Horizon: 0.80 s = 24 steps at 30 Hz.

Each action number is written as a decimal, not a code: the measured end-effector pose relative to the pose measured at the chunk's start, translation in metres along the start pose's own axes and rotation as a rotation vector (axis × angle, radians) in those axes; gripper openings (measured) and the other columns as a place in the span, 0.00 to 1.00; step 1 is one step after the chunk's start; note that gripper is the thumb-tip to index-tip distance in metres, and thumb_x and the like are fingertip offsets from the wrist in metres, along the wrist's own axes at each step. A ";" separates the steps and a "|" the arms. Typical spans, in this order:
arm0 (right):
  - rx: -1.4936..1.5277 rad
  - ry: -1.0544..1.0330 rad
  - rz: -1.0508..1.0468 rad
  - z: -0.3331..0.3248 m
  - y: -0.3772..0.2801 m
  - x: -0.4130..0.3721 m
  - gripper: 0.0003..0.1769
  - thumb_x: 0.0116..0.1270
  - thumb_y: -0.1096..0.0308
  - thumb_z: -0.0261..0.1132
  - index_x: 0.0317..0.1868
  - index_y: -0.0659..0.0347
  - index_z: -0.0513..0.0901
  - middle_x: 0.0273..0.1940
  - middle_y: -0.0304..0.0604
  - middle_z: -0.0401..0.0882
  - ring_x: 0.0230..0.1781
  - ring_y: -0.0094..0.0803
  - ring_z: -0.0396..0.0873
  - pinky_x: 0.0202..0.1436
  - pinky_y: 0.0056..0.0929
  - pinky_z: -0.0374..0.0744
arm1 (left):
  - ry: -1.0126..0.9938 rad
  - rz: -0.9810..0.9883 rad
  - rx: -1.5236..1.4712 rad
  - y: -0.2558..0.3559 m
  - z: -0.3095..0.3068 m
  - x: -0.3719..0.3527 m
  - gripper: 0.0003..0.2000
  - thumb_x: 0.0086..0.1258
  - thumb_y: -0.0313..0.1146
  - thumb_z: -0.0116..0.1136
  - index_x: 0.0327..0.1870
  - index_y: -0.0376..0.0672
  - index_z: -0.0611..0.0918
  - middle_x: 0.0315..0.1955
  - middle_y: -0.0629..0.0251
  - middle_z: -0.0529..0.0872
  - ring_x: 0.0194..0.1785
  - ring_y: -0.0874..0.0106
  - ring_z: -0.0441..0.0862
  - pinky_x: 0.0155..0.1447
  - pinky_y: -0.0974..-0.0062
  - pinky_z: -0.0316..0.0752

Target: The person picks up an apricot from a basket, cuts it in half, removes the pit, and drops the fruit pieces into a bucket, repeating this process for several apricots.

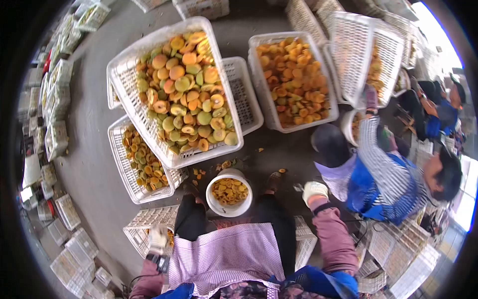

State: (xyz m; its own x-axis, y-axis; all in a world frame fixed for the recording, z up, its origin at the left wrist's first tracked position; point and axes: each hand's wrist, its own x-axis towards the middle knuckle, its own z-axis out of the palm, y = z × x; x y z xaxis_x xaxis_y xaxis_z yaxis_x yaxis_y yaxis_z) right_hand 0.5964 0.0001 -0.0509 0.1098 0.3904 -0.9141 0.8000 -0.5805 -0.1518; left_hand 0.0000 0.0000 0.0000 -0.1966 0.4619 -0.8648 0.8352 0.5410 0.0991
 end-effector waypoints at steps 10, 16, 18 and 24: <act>0.228 0.028 0.273 0.268 -0.086 0.190 0.27 0.48 0.54 0.69 0.46 0.62 0.79 0.44 0.57 0.80 0.47 0.50 0.78 0.51 0.40 0.76 | 0.181 -0.161 -0.861 0.007 0.293 0.246 0.22 0.61 0.28 0.59 0.57 0.44 0.71 0.48 0.61 0.77 0.45 0.71 0.76 0.44 0.75 0.76; 0.174 0.193 0.197 0.252 -0.109 0.203 0.18 0.45 0.59 0.67 0.35 0.61 0.82 0.32 0.56 0.81 0.37 0.51 0.80 0.43 0.41 0.78 | 0.231 -0.253 -1.295 0.036 0.286 0.265 0.11 0.66 0.22 0.52 0.49 0.40 0.74 0.39 0.60 0.81 0.38 0.71 0.79 0.42 0.75 0.78; 0.309 0.226 0.116 0.243 -0.114 0.215 0.17 0.44 0.61 0.66 0.35 0.59 0.82 0.31 0.53 0.81 0.34 0.50 0.80 0.40 0.39 0.78 | 0.189 -0.315 -1.285 0.070 0.244 0.260 0.11 0.67 0.22 0.51 0.50 0.40 0.74 0.39 0.60 0.81 0.39 0.71 0.79 0.43 0.74 0.78; 0.396 0.355 -0.097 0.210 -0.160 0.260 0.15 0.48 0.62 0.64 0.37 0.61 0.82 0.34 0.53 0.82 0.36 0.49 0.80 0.43 0.38 0.78 | 0.264 -0.014 -1.476 0.088 0.199 0.309 0.13 0.65 0.24 0.53 0.51 0.41 0.75 0.38 0.62 0.81 0.38 0.73 0.78 0.41 0.76 0.77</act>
State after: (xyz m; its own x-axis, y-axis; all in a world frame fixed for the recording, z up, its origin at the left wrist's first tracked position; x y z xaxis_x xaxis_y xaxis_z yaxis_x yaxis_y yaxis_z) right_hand 0.3731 0.0446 -0.3432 0.2937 0.6333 -0.7160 0.5401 -0.7279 -0.4223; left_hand 0.1154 0.0506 -0.3561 -0.4188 0.4735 -0.7749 -0.3920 0.6754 0.6246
